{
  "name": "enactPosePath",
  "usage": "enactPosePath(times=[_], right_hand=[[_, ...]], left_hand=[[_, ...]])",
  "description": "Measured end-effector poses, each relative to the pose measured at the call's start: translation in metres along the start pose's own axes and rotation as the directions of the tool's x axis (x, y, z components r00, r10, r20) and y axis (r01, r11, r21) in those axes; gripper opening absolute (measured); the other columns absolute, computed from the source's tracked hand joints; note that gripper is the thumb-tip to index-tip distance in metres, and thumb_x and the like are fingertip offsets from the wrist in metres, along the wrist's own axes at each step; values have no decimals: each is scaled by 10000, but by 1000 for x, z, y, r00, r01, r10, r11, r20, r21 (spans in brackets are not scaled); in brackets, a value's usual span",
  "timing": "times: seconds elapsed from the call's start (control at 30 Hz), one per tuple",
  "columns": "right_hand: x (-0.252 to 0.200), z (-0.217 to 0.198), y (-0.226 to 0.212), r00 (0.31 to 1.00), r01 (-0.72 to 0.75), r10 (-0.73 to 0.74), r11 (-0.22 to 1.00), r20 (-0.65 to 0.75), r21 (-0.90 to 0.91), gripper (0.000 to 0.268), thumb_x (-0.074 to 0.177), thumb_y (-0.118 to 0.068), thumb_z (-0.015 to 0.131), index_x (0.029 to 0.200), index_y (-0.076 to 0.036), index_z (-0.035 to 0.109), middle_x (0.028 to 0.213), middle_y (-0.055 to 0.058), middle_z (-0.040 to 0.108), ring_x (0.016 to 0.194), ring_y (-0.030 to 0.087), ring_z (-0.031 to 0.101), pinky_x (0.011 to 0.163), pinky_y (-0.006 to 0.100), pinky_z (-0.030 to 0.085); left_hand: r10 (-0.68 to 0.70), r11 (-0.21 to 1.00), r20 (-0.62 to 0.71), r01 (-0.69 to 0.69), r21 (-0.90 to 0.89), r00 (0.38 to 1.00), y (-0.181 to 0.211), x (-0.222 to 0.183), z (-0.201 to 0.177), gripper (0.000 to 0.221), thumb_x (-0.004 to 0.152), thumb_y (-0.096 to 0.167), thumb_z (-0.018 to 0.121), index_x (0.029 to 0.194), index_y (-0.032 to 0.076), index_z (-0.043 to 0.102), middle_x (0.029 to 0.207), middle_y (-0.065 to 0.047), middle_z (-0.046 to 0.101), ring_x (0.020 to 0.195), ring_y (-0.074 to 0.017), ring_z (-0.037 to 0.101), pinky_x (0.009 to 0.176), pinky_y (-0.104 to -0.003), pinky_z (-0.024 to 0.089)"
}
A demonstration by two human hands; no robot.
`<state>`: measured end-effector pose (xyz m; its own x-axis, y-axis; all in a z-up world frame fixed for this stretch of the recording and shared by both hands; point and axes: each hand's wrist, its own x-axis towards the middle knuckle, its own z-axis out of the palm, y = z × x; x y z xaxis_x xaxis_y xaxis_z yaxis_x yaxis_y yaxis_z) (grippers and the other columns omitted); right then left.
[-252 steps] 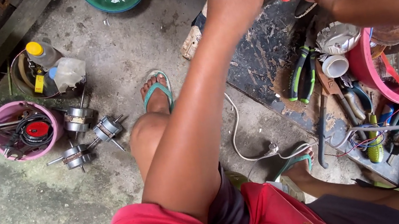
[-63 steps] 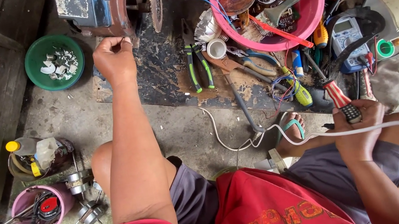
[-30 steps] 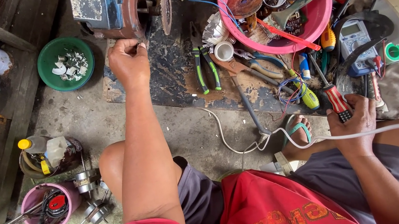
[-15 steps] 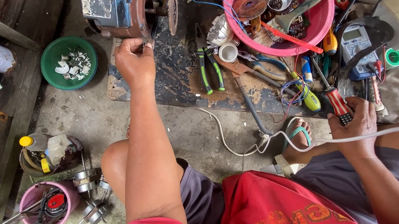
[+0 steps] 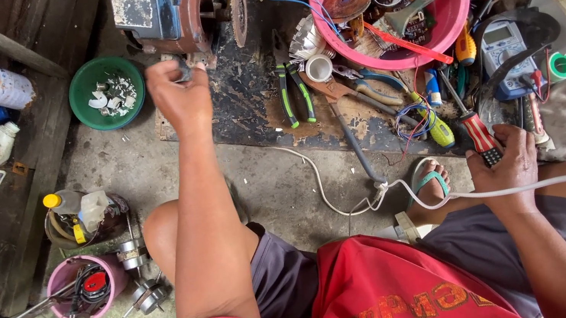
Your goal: Stripping electrical wires and connecting them to a light bulb socket using pliers and scissors
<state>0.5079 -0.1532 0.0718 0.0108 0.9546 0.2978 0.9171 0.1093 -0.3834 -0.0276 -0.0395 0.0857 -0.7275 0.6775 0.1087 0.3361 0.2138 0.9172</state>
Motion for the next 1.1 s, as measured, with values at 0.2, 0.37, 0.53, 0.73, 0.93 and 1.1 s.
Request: enactPosePath(times=[0.2,0.37,0.53,0.73,0.93,1.1], right_hand=[[-1,1,2,999,10,-10,1000,-32,-23,551,806,-153,782,1289,23,584,1194,232,597,1138,455,553,955,539,447],[1,2,4,1000,23,-24,998,-20,-61,513,824,-157,755,1283,10,597,1221,191,639,1152,419,569,961,522,470],[2,3,6,999,38,-36,992,26,-119,499,854,-173,745,1303,5,620,1220,189,640,1156,414,584,954,518,476],[0,9,12,991,134,-132,966,24,-220,473,872,-178,750,1303,-8,659,1190,191,659,1129,453,592,1010,538,462],[1,11,14,989,145,-146,953,15,-266,454,886,-199,769,1292,-13,681,1160,217,651,1098,451,602,992,534,475],[5,6,0,996,79,-62,954,67,-288,434,905,-211,728,1285,-6,690,1152,237,649,1125,458,587,1010,539,461]], left_hand=[[-3,978,-43,-6,-207,999,16,5,-31,1197,801,192,1032,1565,328,120,1598,-297,129,1418,-431,415,1014,-668,592],[241,934,80,-209,-290,967,13,29,-36,1194,862,515,970,1633,406,66,1733,-227,-37,1626,-490,60,1302,-647,155],[120,990,168,-104,-98,978,19,51,-26,1092,810,461,992,1562,84,296,1538,-223,270,1496,-427,312,1222,-625,310],[143,981,51,-135,-137,988,5,56,-7,1016,811,277,1066,1491,13,358,1382,-209,279,1349,-392,515,1255,-458,405],[294,916,-50,-297,-270,954,5,44,4,796,900,320,937,1406,49,385,1318,-165,244,1186,-371,496,1206,-461,576],[246,964,-134,-257,-68,960,-3,43,12,918,808,481,961,1445,115,410,1315,-162,308,1110,-359,589,875,-450,731]])
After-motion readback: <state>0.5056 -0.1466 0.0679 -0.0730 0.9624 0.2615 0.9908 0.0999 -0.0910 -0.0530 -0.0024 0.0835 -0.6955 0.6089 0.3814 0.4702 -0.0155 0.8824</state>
